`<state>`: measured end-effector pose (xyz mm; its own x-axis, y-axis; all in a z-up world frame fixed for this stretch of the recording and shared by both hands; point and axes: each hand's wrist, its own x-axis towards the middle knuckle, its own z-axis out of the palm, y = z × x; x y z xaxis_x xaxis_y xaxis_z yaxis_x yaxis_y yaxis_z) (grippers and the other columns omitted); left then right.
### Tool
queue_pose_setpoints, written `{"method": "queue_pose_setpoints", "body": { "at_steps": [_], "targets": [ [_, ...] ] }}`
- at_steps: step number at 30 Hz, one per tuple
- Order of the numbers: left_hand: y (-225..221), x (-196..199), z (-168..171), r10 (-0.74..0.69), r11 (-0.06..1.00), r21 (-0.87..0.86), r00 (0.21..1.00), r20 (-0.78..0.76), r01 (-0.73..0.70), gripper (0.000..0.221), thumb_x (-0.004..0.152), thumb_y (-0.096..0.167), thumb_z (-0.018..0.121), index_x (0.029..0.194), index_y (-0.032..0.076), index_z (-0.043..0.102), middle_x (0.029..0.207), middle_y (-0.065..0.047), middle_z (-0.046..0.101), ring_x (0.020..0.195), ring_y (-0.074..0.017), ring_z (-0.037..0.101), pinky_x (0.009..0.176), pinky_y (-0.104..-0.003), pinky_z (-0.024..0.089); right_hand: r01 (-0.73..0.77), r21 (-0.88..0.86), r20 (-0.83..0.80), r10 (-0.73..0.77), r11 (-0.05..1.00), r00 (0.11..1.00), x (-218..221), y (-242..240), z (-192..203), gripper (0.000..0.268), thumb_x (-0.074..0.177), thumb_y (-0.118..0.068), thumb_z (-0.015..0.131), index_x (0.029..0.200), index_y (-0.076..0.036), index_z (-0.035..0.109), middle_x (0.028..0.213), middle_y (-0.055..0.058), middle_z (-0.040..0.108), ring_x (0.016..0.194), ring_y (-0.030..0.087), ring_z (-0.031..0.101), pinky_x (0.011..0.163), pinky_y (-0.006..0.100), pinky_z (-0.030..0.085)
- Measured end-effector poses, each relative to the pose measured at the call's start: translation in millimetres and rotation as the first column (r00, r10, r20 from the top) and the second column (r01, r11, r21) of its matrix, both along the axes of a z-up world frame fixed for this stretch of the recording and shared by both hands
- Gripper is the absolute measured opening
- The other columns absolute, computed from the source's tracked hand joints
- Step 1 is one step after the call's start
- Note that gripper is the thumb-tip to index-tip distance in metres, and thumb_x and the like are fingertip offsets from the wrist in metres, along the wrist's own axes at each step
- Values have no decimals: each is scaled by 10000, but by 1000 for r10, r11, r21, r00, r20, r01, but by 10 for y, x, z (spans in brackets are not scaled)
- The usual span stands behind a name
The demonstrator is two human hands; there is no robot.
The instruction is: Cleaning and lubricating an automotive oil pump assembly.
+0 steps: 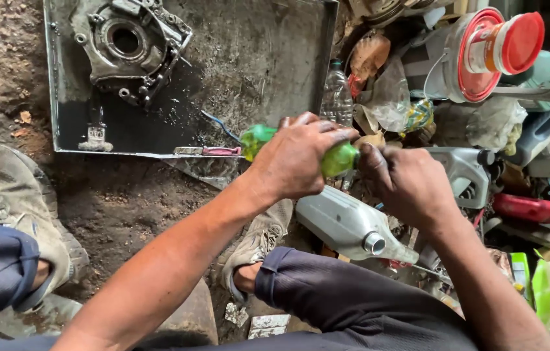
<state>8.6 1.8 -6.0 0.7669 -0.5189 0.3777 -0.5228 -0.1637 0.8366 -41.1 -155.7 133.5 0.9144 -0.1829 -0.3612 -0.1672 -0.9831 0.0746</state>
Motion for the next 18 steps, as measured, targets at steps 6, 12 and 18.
{"method": "queue_pose_setpoints", "body": {
  "at_steps": [6,12,18],
  "targets": [
    [171,151,-11,-64,998,-19,992,-106,62,691,659,98,812,1326,183,657,1279,-58,702,1174,-302,626,1056,-463,504,-354,39,196,340,934,920,-45,51,7,428,954,-387,634,1189,-33,588,1004,198,682,867,374,695,703,448,542],
    [99,106,-17,-252,962,72,959,-127,262,755,596,124,864,1307,240,639,1220,-42,659,1188,-282,578,1063,-558,420,-526,113,208,498,843,842,-61,-272,-256,378,1035,-390,505,1167,-57,624,962,139,669,791,327,678,654,425,534],
    [-24,60,-197,57,995,63,978,202,-72,564,807,143,814,1334,256,648,1264,-52,616,1236,-287,552,1056,-639,416,426,735,-189,-445,527,876,-123,-652,-628,629,1180,-508,420,920,55,527,781,111,404,624,257,357,533,411,320]
  ]
}}
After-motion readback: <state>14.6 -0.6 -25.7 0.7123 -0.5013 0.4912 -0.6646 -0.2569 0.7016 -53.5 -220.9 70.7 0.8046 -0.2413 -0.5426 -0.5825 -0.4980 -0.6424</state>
